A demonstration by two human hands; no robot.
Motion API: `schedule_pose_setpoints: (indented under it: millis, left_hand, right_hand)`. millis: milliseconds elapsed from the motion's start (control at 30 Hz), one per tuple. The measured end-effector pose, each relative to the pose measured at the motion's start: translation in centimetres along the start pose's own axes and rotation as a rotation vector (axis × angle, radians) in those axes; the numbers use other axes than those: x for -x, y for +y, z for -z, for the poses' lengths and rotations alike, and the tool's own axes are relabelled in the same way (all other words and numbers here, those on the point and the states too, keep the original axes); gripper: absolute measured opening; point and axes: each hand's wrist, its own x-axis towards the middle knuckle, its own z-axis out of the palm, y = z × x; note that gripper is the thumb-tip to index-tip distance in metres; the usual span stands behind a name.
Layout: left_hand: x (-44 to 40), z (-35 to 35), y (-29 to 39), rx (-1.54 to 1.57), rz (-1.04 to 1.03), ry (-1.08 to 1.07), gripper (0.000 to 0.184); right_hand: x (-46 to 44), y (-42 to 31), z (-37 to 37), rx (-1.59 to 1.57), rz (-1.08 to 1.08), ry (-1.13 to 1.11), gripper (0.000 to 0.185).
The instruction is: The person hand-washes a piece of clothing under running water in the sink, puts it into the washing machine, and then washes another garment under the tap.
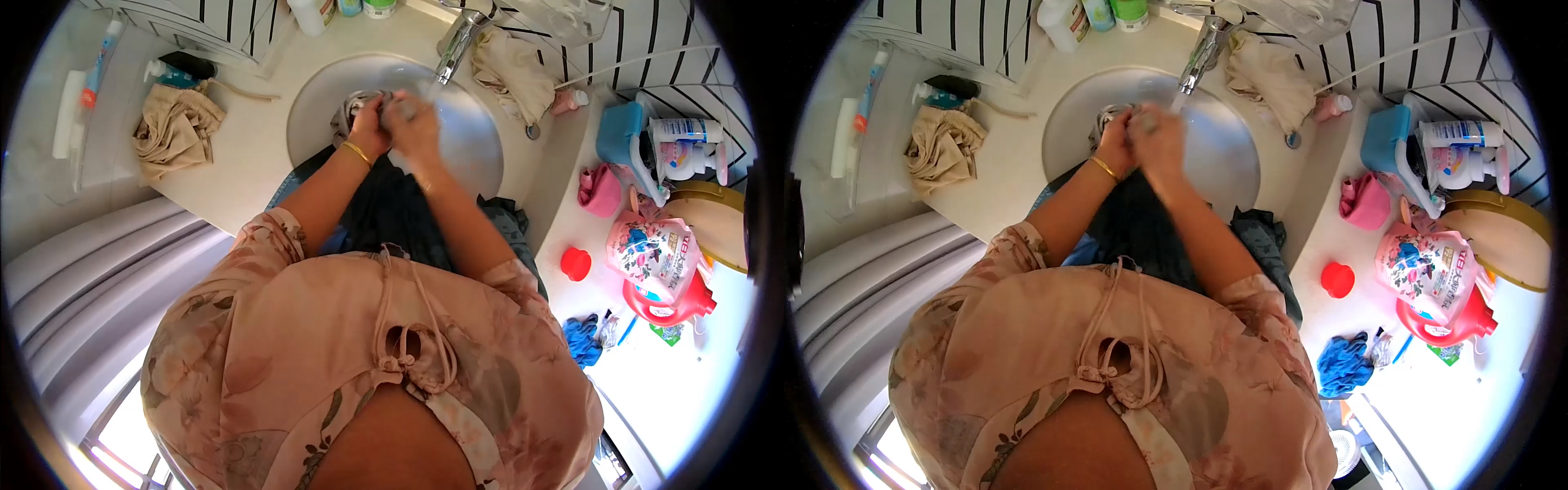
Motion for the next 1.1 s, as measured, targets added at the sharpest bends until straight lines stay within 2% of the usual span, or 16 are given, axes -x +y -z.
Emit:
schedule_pose_setpoints:
  millis: [100, 167, 200, 233, 333, 367, 467, 567, 600, 667, 767, 867, 900, 967, 1033, 1100]
  left_hand:
    - [1.3, 1.2, -0.9, 0.128, 0.136, -0.489, 0.03]
    - [0.4, 1.4, -2.3, -0.133, -0.056, -0.102, 0.03]
    - [0.0, 1.3, -2.7, -0.266, -0.146, 0.089, 0.031]
    - [0.0, 0.9, -2.4, -0.229, -0.14, 0.099, 0.031]
    - [0.3, -0.1, -1.9, -0.083, -0.115, 0.132, 0.032]
    - [-0.4, 0.8, -1.0, -0.021, -0.123, 0.096, 0.032]
    - [1.6, 0.6, 0.0, 0.027, 0.139, -0.296, 0.028]
    - [-0.3, 1.3, -1.8, -0.079, -0.059, 0.0, 0.027]
    - [-0.3, 1.2, -2.0, -0.118, -0.122, 0.1, 0.026]
    - [-0.4, 0.8, -1.6, -0.088, -0.106, 0.105, 0.029]
    - [0.1, -0.2, -1.1, -0.022, -0.11, 0.087, 0.029]
    - [1.2, -0.1, 1.1, -0.102, 0.042, 0.019, 0.032]
    - [1.7, 0.4, 0.1, 0.148, -0.023, -0.211, 0.028]
    - [1.5, 0.2, -1.4, -0.327, -0.273, -0.154, 0.026]
    - [-0.7, 1.5, -1.1, -0.117, -0.095, 0.044, 0.022]
    - [0.3, -0.4, -1.2, -0.156, -0.095, 0.035, 0.024]
  right_hand:
    - [1.9, -3.1, -0.1, 0.298, 0.304, 0.111, 0.034]
    - [-1.6, 1.3, -0.4, 0.238, -0.394, 0.107, 0.036]
    - [-3.6, 4.9, -0.3, 0.19, -0.509, 0.103, 0.038]
    - [-4.7, 6.6, 0.2, 0.08, -0.575, 0.102, 0.037]
    - [-3.5, 2.3, 2.5, -0.057, -0.469, 0.033, 0.034]
    - [-2.6, 5.2, 0.3, -0.007, -0.357, -0.008, 0.033]
    - [-0.9, 2.6, -0.1, 0.152, -0.251, -0.042, 0.034]
    - [0.6, -0.2, -0.2, 0.281, -0.151, -0.055, 0.035]
    - [-0.6, 0.7, 0.0, 0.162, -0.321, -0.042, 0.035]
    - [-4.7, 4.4, 1.0, -0.068, -0.656, -0.005, 0.035]
    - [-3.9, 7.3, -1.2, -0.113, -0.499, 0.068, 0.035]
    - [0.3, 0.8, -0.3, 0.07, -0.108, 0.015, 0.035]
    - [1.4, -0.8, -0.2, 0.103, -0.018, 0.037, 0.036]
    - [2.4, -2.5, -0.3, 0.158, 0.166, 0.088, 0.038]
    - [-1.5, 1.3, -0.5, 0.097, -0.392, 0.133, 0.04]
    - [-4.6, 5.0, 0.9, 0.079, -0.577, -0.016, 0.043]
